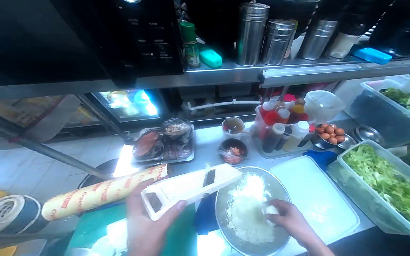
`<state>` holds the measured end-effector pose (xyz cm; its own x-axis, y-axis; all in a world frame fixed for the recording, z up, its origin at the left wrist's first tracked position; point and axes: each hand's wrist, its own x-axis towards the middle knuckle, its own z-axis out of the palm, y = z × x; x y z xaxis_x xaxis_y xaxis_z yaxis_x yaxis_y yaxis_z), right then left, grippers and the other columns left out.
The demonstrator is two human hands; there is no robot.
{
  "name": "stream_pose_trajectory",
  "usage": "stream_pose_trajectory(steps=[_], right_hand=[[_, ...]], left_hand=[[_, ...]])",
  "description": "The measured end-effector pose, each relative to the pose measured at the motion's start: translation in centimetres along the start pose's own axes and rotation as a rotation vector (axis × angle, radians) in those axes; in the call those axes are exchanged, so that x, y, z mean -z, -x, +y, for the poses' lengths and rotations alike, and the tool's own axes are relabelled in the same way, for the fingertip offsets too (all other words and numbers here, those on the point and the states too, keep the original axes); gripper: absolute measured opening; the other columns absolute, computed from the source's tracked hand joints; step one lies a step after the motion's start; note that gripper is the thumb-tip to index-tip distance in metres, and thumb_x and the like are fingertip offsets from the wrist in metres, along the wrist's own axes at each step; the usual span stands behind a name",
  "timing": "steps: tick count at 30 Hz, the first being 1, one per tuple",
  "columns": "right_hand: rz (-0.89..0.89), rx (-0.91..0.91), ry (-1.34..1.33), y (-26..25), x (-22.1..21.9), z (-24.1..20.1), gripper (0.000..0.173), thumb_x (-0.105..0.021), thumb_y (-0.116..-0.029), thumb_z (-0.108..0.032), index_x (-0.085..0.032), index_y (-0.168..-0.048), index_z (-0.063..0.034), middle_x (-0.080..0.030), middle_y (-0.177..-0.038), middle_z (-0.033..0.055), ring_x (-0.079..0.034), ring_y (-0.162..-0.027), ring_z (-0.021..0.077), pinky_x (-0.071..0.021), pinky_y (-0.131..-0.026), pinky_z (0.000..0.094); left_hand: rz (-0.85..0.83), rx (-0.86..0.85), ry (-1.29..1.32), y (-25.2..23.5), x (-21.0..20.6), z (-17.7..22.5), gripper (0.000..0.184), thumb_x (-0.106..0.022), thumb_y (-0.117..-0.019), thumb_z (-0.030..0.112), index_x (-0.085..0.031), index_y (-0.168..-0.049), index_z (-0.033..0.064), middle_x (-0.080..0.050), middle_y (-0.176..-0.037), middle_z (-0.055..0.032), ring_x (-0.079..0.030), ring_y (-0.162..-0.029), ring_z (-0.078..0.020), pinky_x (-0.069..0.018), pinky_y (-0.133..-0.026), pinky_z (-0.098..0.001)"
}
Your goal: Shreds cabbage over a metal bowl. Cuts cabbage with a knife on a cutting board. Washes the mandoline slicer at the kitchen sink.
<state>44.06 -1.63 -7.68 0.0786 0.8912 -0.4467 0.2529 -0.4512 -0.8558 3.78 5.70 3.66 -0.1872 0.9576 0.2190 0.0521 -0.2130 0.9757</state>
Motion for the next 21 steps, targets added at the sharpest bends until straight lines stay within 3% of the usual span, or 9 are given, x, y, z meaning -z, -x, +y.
stream_pose_trajectory(steps=[3, 9, 11, 13, 16, 21], right_hand=[[0.057, 0.116, 0.055, -2.5, -0.5, -2.6, 0.051, -0.087, -0.0797, -0.034, -0.07, -0.126, -0.0196, -0.073, -0.11, 0.0025, -0.073, -0.089, 0.018, -0.0648, -0.078, 0.0417], [0.011, 0.237, 0.251, -3.3, -5.2, -5.8, 0.055, -0.085, -0.0805, -0.039, -0.067, -0.131, -0.0238, -0.073, -0.114, -0.0051, -0.072, -0.094, 0.0093, -0.0641, -0.084, 0.0381], [-0.049, 0.276, 0.427, -1.8, -7.1, -5.1, 0.061, -0.083, -0.08, -0.043, -0.065, -0.136, -0.0254, -0.072, -0.121, -0.0042, -0.07, -0.102, 0.0109, -0.0613, -0.092, 0.0429], [-0.114, 0.296, 0.642, -0.2, -8.5, -3.9, 0.066, -0.079, -0.0823, -0.046, -0.061, -0.142, -0.0244, -0.067, -0.134, -0.0008, -0.065, -0.121, 0.017, -0.0542, -0.104, 0.0476], [-0.087, 0.34, 0.866, 1.3, -9.5, -0.5, 0.06, -0.075, -0.0836, -0.047, -0.063, -0.136, -0.0208, -0.068, -0.129, 0.0029, -0.063, -0.121, 0.0243, -0.0557, -0.099, 0.048], [-0.014, 0.396, 0.951, 1.1, -9.6, 3.3, 0.051, -0.074, -0.0839, -0.039, -0.066, -0.129, -0.0186, -0.068, -0.127, 0.003, -0.063, -0.12, 0.0235, -0.0562, -0.097, 0.0433]], left_hand=[[0.001, -0.058, -0.026, -0.1, 2.4, 0.8, 0.107, -0.094, -0.0662, 0.032, -0.031, -0.148, 0.0017, -0.065, -0.123, -0.0185, -0.069, -0.104, -0.0309, -0.063, -0.083, -0.0418], [0.022, -0.217, -0.044, 1.5, 7.2, 0.9, 0.096, -0.091, -0.0726, 0.022, -0.032, -0.145, -0.0002, -0.061, -0.133, -0.02, -0.064, -0.117, -0.033, -0.0596, -0.094, -0.0451], [0.04, -0.217, -0.048, 2.5, 8.3, 0.8, 0.095, -0.089, -0.0735, 0.018, -0.03, -0.146, -0.0003, -0.059, -0.135, -0.0184, -0.063, -0.12, -0.0316, -0.0582, -0.098, -0.0455], [0.051, -0.209, -0.045, 3.4, 9.1, 0.6, 0.095, -0.089, -0.0744, 0.016, -0.029, -0.146, -0.0003, -0.057, -0.139, -0.0188, -0.061, -0.124, -0.0331, -0.0565, -0.101, -0.0479], [0.051, -0.189, -0.048, 4.1, 10.0, -0.3, 0.096, -0.089, -0.0731, 0.015, -0.028, -0.144, -0.0019, -0.056, -0.139, -0.0215, -0.06, -0.124, -0.0356, -0.056, -0.101, -0.05], [0.033, -0.181, -0.036, 4.3, 10.1, -2.0, 0.092, -0.088, -0.0736, 0.012, -0.029, -0.144, 0.0015, -0.056, -0.139, -0.0211, -0.06, -0.124, -0.0362, -0.0556, -0.101, -0.0501]])
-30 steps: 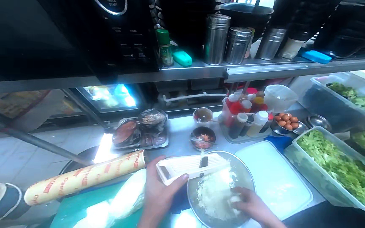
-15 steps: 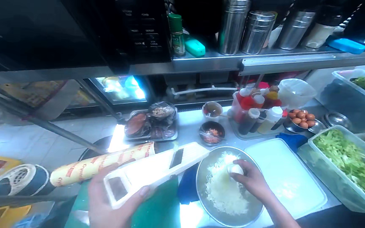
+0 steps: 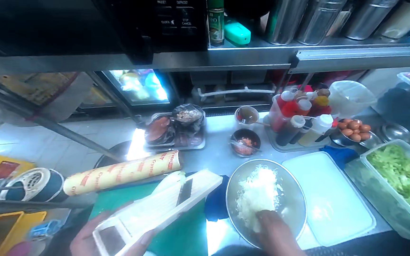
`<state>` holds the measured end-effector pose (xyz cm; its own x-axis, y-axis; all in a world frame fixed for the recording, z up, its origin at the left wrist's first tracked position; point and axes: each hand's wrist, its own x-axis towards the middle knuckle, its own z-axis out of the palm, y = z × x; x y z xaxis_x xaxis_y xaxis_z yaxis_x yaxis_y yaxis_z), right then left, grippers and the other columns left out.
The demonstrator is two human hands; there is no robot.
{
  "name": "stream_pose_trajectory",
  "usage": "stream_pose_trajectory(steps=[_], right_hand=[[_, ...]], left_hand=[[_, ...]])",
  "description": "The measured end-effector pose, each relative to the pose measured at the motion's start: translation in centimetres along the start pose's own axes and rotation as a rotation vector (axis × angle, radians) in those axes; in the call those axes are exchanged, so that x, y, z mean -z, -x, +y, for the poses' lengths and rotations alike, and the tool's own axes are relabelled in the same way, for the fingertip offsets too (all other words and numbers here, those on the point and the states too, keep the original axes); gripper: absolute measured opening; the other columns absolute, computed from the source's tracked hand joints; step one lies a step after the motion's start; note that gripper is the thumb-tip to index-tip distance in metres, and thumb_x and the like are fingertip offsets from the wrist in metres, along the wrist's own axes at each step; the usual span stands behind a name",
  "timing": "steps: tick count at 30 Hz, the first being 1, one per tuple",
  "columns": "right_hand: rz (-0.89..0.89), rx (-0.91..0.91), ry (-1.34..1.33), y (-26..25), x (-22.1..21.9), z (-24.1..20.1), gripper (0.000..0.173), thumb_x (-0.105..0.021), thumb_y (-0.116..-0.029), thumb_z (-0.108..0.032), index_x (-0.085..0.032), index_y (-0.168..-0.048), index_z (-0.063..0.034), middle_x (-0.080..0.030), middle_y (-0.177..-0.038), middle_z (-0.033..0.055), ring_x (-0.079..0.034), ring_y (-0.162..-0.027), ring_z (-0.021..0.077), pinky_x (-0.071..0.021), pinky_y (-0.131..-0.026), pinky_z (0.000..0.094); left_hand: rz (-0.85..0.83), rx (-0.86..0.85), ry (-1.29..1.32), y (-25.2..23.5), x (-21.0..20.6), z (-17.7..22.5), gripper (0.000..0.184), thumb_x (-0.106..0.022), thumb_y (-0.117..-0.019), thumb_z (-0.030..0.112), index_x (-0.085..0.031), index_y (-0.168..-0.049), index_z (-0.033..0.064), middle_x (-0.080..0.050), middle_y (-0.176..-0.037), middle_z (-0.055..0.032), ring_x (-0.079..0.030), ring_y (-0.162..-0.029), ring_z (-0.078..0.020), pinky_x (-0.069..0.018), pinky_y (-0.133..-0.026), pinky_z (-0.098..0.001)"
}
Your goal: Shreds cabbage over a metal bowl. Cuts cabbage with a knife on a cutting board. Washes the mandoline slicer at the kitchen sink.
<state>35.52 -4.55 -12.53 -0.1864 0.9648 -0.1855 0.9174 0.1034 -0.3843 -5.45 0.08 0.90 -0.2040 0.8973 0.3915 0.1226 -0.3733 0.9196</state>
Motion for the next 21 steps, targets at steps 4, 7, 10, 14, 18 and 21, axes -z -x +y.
stream_pose_trajectory(steps=[4, 7, 10, 14, 18, 21], right_hand=[[-0.005, 0.048, 0.06, 0.3, -1.4, 0.5, 0.048, -0.073, -0.0856, -0.046, -0.067, -0.126, -0.0208, -0.067, -0.128, 0.0026, -0.062, -0.123, 0.0242, -0.0567, -0.097, 0.0429], [0.037, 0.098, 0.106, -0.1, -0.6, -0.4, 0.047, -0.067, -0.0899, -0.054, -0.069, -0.123, -0.0216, -0.066, -0.132, 0.0024, -0.058, -0.127, 0.0269, -0.0541, -0.1, 0.0459], [0.17, 0.164, 0.098, -2.3, 0.4, -2.3, 0.028, -0.056, -0.0991, -0.046, -0.074, -0.105, -0.0248, -0.069, -0.106, -0.0036, -0.064, -0.107, 0.0185, -0.0569, -0.085, 0.038], [-0.279, -0.077, 0.191, -6.6, 1.3, -6.6, 0.03, -0.051, -0.0998, -0.037, -0.068, -0.121, -0.0243, -0.074, -0.092, 0.009, -0.073, -0.085, 0.0325, -0.0584, -0.067, 0.0562], [-0.52, -0.217, 0.28, -8.7, -0.4, -8.0, 0.02, -0.059, -0.0932, -0.027, -0.071, -0.101, -0.0129, -0.072, -0.095, 0.0164, -0.071, -0.088, 0.0411, -0.0558, -0.067, 0.0628], [-0.347, -0.181, 0.135, -8.3, 1.8, -6.4, 0.025, -0.058, -0.0942, -0.041, -0.072, -0.102, -0.0222, -0.074, -0.089, 0.0074, -0.073, -0.085, 0.032, -0.0571, -0.069, 0.0596]], left_hand=[[-0.013, 0.037, -0.013, -0.5, -0.8, -0.3, 0.094, -0.088, -0.0732, 0.015, -0.029, -0.144, 0.0007, -0.057, -0.138, -0.0213, -0.061, -0.123, -0.0366, -0.057, -0.1, -0.0496], [-0.004, 0.054, -0.011, -0.8, -1.5, -0.1, 0.094, -0.09, -0.0729, 0.017, -0.029, -0.143, 0.0022, -0.058, -0.138, -0.0204, -0.061, -0.123, -0.0363, -0.0572, -0.1, -0.0494], [-0.017, 0.064, 0.01, -1.0, -1.6, -0.6, 0.096, -0.09, -0.0721, 0.016, -0.029, -0.144, 0.0028, -0.057, -0.139, -0.0213, -0.061, -0.123, -0.0372, -0.0572, -0.1, -0.0495], [-0.008, 0.086, 0.018, -1.0, -2.3, -1.0, 0.098, -0.091, -0.0694, 0.017, -0.029, -0.143, 0.002, -0.059, -0.136, -0.0222, -0.063, -0.119, -0.037, -0.0592, -0.096, -0.0469], [-0.003, 0.083, 0.025, -0.9, -2.6, -1.1, 0.098, -0.093, -0.0686, 0.017, -0.03, -0.143, 0.0016, -0.058, -0.136, -0.0233, -0.063, -0.119, -0.038, -0.0593, -0.096, -0.0479], [0.004, 0.094, 0.018, -0.9, -2.1, -0.8, 0.098, -0.093, -0.0694, 0.02, -0.03, -0.143, 0.0033, -0.058, -0.137, -0.0225, -0.062, -0.121, -0.0383, -0.0585, -0.098, -0.0483]])
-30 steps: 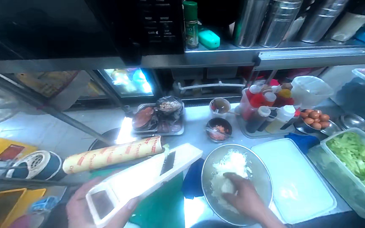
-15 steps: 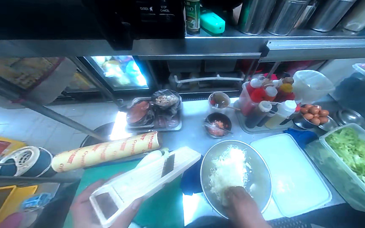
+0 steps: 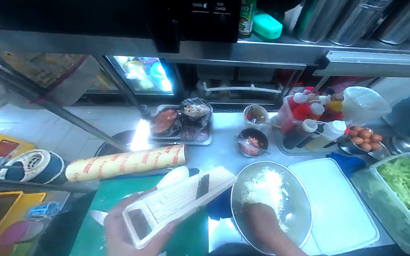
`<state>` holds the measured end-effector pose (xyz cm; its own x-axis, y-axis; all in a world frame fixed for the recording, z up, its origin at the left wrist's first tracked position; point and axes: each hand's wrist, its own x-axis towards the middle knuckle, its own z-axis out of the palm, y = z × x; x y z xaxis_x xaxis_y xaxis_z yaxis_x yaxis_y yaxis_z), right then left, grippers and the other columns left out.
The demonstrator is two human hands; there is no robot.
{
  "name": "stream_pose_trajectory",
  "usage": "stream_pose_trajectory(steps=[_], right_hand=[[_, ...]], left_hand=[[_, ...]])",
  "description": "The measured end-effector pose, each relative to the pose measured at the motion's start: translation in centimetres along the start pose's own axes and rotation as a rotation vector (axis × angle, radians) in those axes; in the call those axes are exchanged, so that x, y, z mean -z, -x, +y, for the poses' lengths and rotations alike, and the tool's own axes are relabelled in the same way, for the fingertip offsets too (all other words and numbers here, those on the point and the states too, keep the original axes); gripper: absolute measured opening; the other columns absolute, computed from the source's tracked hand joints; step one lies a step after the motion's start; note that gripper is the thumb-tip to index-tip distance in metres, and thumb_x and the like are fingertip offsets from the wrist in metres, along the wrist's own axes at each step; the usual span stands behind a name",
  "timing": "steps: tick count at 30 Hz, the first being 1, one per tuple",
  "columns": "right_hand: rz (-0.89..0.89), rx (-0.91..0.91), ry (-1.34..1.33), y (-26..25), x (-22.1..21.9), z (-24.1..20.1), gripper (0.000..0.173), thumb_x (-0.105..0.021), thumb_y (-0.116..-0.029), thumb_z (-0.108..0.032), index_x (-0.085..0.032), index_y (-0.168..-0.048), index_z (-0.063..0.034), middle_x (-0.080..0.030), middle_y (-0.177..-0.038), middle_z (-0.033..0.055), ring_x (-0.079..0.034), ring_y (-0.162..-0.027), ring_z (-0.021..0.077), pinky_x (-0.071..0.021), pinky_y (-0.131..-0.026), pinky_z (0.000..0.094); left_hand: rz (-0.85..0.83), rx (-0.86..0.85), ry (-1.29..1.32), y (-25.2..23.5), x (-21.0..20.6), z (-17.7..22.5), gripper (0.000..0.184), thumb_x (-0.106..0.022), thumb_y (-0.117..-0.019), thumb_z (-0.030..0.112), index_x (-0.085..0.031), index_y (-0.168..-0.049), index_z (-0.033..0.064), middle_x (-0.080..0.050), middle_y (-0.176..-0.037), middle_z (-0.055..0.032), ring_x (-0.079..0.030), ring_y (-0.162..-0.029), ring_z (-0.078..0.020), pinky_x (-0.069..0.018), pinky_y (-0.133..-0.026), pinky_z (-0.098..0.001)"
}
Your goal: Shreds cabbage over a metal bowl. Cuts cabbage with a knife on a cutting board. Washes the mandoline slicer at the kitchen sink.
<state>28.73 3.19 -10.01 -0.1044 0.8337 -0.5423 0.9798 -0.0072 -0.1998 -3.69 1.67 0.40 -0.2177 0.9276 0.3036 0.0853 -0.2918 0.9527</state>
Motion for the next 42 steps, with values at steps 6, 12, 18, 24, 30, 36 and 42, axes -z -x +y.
stream_pose_trajectory(steps=[6, 12, 18, 24, 30, 36, 42], right_hand=[[0.246, 0.171, -1.216, 0.6, 2.2, 6.3, 0.008, -0.081, -0.087, -0.02, -0.08, -0.091, -0.0132, -0.073, -0.098, 0.0056, -0.069, -0.085, 0.0199, -0.0609, -0.074, 0.0389], [0.062, 0.091, -1.332, -1.1, 5.0, 5.9, 0.018, -0.066, -0.0924, -0.002, -0.063, -0.11, -0.0027, -0.072, -0.112, 0.0171, -0.074, -0.088, 0.0317, -0.0641, -0.07, 0.0458], [-0.086, 0.024, 0.14, -5.6, 3.5, -0.3, 0.041, -0.072, -0.0833, -0.047, -0.073, -0.11, -0.0157, -0.065, -0.12, 0.0147, -0.067, -0.105, 0.0369, -0.0578, -0.079, 0.0605], [-0.176, 0.006, 0.287, -7.5, 1.4, -2.2, 0.04, -0.073, -0.0819, -0.036, -0.07, -0.109, -0.006, -0.062, -0.127, 0.0203, -0.063, -0.11, 0.042, -0.0568, -0.077, 0.0617], [-0.068, 0.202, -0.365, -6.8, 5.5, 3.0, 0.026, -0.076, -0.0822, -0.045, -0.075, -0.09, -0.0206, -0.067, -0.097, 0.0005, -0.066, -0.089, 0.0178, -0.0581, -0.078, 0.0462], [0.008, 0.078, -1.557, -5.3, 8.4, 8.8, 0.018, -0.064, -0.0879, 0.0, -0.057, -0.105, -0.0011, -0.07, -0.113, 0.0213, -0.072, -0.093, 0.0352, -0.0619, -0.067, 0.0465], [0.012, -0.168, -1.379, -8.5, 6.4, 10.2, 0.017, -0.069, -0.091, -0.01, -0.066, -0.107, -0.0052, -0.07, -0.093, 0.0134, -0.069, -0.077, 0.0262, -0.0598, -0.061, 0.0414]], left_hand=[[0.034, 0.018, -0.002, 0.2, 0.7, -1.0, 0.098, -0.093, -0.0676, 0.022, -0.032, -0.143, 0.005, -0.059, -0.136, -0.0231, -0.063, -0.12, -0.0395, -0.0593, -0.096, -0.049], [0.045, 0.054, 0.028, -0.6, -0.7, -1.3, 0.101, -0.095, -0.0641, 0.022, -0.033, -0.142, 0.0028, -0.059, -0.136, -0.0248, -0.063, -0.12, -0.0411, -0.0598, -0.096, -0.0493], [0.048, 0.056, 0.005, -0.8, -1.2, -1.1, 0.103, -0.096, -0.0632, 0.025, -0.033, -0.141, 0.0019, -0.06, -0.135, -0.0253, -0.063, -0.119, -0.0409, -0.0605, -0.094, -0.048], [0.046, 0.042, 0.022, -0.3, -0.3, -1.5, 0.101, -0.095, -0.0639, 0.021, -0.034, -0.143, 0.0046, -0.059, -0.136, -0.0255, -0.061, -0.122, -0.0425, -0.0587, -0.098, -0.0503], [0.048, 0.058, 0.013, 0.1, 0.4, -1.8, 0.101, -0.095, -0.0653, 0.019, -0.033, -0.143, 0.0041, -0.059, -0.136, -0.0242, -0.063, -0.12, -0.0408, -0.0587, -0.098, -0.0504], [0.024, 0.033, 0.005, -0.4, 0.4, -2.1, 0.1, -0.095, -0.0652, 0.021, -0.033, -0.142, 0.0045, -0.059, -0.136, -0.0237, -0.063, -0.12, -0.0402, -0.0593, -0.095, -0.0486], [-0.008, 0.042, 0.052, -0.9, -0.7, -2.2, 0.1, -0.095, -0.0639, 0.019, -0.034, -0.141, 0.0039, -0.059, -0.136, -0.025, -0.062, -0.12, -0.0425, -0.0601, -0.095, -0.0507]])
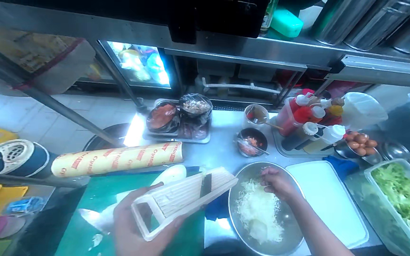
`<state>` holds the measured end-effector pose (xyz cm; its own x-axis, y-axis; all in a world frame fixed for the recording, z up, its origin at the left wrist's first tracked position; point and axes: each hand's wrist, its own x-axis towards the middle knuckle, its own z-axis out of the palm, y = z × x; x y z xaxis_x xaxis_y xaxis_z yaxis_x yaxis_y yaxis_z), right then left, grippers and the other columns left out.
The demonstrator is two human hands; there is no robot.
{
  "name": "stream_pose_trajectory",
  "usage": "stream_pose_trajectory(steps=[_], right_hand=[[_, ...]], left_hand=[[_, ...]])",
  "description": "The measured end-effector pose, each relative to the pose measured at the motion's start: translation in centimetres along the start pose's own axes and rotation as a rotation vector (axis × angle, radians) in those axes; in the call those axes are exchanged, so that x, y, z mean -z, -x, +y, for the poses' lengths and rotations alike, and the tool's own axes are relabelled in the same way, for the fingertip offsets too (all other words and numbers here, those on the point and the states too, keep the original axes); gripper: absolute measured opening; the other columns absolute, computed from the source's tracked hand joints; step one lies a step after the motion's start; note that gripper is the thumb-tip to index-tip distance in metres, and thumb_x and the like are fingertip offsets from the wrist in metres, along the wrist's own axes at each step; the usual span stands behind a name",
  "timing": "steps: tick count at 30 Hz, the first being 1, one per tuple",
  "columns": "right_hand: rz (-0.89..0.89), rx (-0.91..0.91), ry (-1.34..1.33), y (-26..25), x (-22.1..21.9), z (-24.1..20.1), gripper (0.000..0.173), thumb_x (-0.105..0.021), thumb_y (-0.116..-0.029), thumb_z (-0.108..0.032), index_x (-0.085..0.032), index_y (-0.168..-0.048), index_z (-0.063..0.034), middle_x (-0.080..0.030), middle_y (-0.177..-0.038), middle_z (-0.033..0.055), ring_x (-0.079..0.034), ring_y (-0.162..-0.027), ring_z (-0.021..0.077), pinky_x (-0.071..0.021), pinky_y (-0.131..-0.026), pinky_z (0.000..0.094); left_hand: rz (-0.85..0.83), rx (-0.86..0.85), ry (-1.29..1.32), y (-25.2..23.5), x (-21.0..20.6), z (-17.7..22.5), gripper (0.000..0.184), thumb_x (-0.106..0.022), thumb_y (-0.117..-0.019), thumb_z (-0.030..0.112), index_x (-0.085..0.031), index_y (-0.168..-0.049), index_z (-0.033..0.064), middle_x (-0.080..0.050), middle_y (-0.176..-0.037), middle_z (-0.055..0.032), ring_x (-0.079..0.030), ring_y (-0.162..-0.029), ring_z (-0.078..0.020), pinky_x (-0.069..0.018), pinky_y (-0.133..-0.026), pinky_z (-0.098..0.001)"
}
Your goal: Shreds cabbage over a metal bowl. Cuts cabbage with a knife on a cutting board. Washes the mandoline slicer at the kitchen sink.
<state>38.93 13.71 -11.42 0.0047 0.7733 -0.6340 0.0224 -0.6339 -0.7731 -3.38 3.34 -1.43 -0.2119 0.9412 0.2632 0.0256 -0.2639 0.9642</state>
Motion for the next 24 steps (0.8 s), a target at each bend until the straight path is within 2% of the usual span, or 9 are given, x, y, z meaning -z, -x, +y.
stream_pose_trajectory(steps=[3, 6, 9, 12, 15, 17, 20, 21, 24], right_hand=[[0.045, 0.014, 0.581, -2.1, -1.6, 1.2, 0.017, -0.074, -0.0862, -0.018, -0.074, -0.101, -0.0113, -0.075, -0.089, 0.0076, -0.073, -0.074, 0.0216, -0.0628, -0.066, 0.0424], [0.1, 0.001, 1.162, -3.2, -3.5, 1.0, 0.028, -0.07, -0.0854, -0.045, -0.077, -0.094, -0.0198, -0.075, -0.093, 0.0057, -0.072, -0.089, 0.0268, -0.058, -0.08, 0.0577], [0.159, -0.107, 1.322, -3.7, -5.0, 0.6, 0.056, -0.071, -0.0791, -0.065, -0.073, -0.102, -0.0137, -0.073, -0.103, 0.0123, -0.071, -0.1, 0.0339, -0.0574, -0.083, 0.0624], [0.208, -0.161, 1.349, -4.5, -5.6, 1.3, 0.064, -0.074, -0.0742, -0.062, -0.068, -0.109, -0.0088, -0.072, -0.108, 0.0151, -0.071, -0.102, 0.0358, -0.0577, -0.081, 0.0622], [0.197, -0.104, 1.197, -4.9, -4.5, 1.7, 0.047, -0.075, -0.0749, -0.051, -0.072, -0.1, -0.0116, -0.073, -0.101, 0.0131, -0.071, -0.097, 0.0341, -0.0569, -0.082, 0.063], [0.158, -0.013, 0.973, -4.2, -3.0, 1.5, 0.035, -0.079, -0.0752, -0.049, -0.077, -0.091, -0.0171, -0.074, -0.088, 0.0066, -0.071, -0.084, 0.0268, -0.0582, -0.077, 0.0584], [0.059, 0.05, 0.347, -1.3, -0.7, 0.7, 0.026, -0.081, -0.0845, -0.034, -0.073, -0.094, -0.0114, -0.062, -0.071, 0.0037, -0.052, -0.054, 0.0136, -0.0441, -0.049, 0.0332], [0.017, 0.042, 0.074, -0.3, 0.3, 0.7, 0.021, -0.078, -0.0877, -0.024, -0.07, -0.097, -0.0078, -0.062, -0.073, 0.0047, -0.053, -0.055, 0.012, -0.0438, -0.048, 0.0287], [-0.106, 0.066, -0.527, 1.6, 3.5, 2.2, 0.009, -0.062, -0.0906, -0.009, -0.059, -0.099, -0.0066, -0.069, -0.098, 0.0139, -0.068, -0.079, 0.0215, -0.0569, -0.062, 0.0339]], left_hand=[[-0.006, 0.002, 0.009, 0.1, -0.3, 0.0, 0.099, -0.095, -0.0647, 0.019, -0.034, -0.142, 0.0049, -0.059, -0.136, -0.0238, -0.063, -0.12, -0.0409, -0.0598, -0.096, -0.0496], [-0.005, -0.003, 0.007, 0.3, -0.4, 0.1, 0.1, -0.095, -0.0647, 0.016, -0.033, -0.142, 0.0037, -0.058, -0.137, -0.0241, -0.061, -0.122, -0.0411, -0.0589, -0.097, -0.0504], [-0.002, -0.003, 0.006, 0.5, -0.2, -0.1, 0.1, -0.095, -0.065, 0.015, -0.032, -0.143, 0.0038, -0.058, -0.137, -0.0243, -0.062, -0.121, -0.0416, -0.0585, -0.098, -0.0506], [0.005, 0.005, -0.018, 0.8, 0.1, -0.3, 0.1, -0.094, -0.0653, 0.016, -0.032, -0.143, 0.0037, -0.058, -0.137, -0.0238, -0.062, -0.12, -0.0402, -0.0587, -0.097, -0.0495], [0.004, -0.001, -0.034, 0.8, 0.2, -0.4, 0.1, -0.094, -0.0656, 0.016, -0.033, -0.143, 0.0048, -0.058, -0.138, -0.0234, -0.062, -0.122, -0.0401, -0.0578, -0.098, -0.0498], [0.008, -0.001, -0.024, 0.9, 0.4, -0.4, 0.1, -0.094, -0.0656, 0.016, -0.033, -0.144, 0.0043, -0.057, -0.138, -0.0242, -0.061, -0.122, -0.0411, -0.0573, -0.099, -0.0508], [0.012, 0.001, -0.016, 0.9, 0.5, -0.5, 0.1, -0.094, -0.0655, 0.016, -0.032, -0.143, 0.004, -0.057, -0.138, -0.0245, -0.061, -0.122, -0.0416, -0.0574, -0.099, -0.0509], [0.009, -0.002, -0.013, 0.9, 0.6, -0.6, 0.1, -0.094, -0.0654, 0.016, -0.032, -0.143, 0.0045, -0.057, -0.138, -0.0243, -0.061, -0.122, -0.0415, -0.0576, -0.098, -0.0509], [-0.007, -0.002, -0.011, 0.7, 0.5, -0.9, 0.1, -0.094, -0.0653, 0.016, -0.032, -0.143, 0.0045, -0.057, -0.138, -0.024, -0.061, -0.122, -0.0412, -0.058, -0.097, -0.0505]])
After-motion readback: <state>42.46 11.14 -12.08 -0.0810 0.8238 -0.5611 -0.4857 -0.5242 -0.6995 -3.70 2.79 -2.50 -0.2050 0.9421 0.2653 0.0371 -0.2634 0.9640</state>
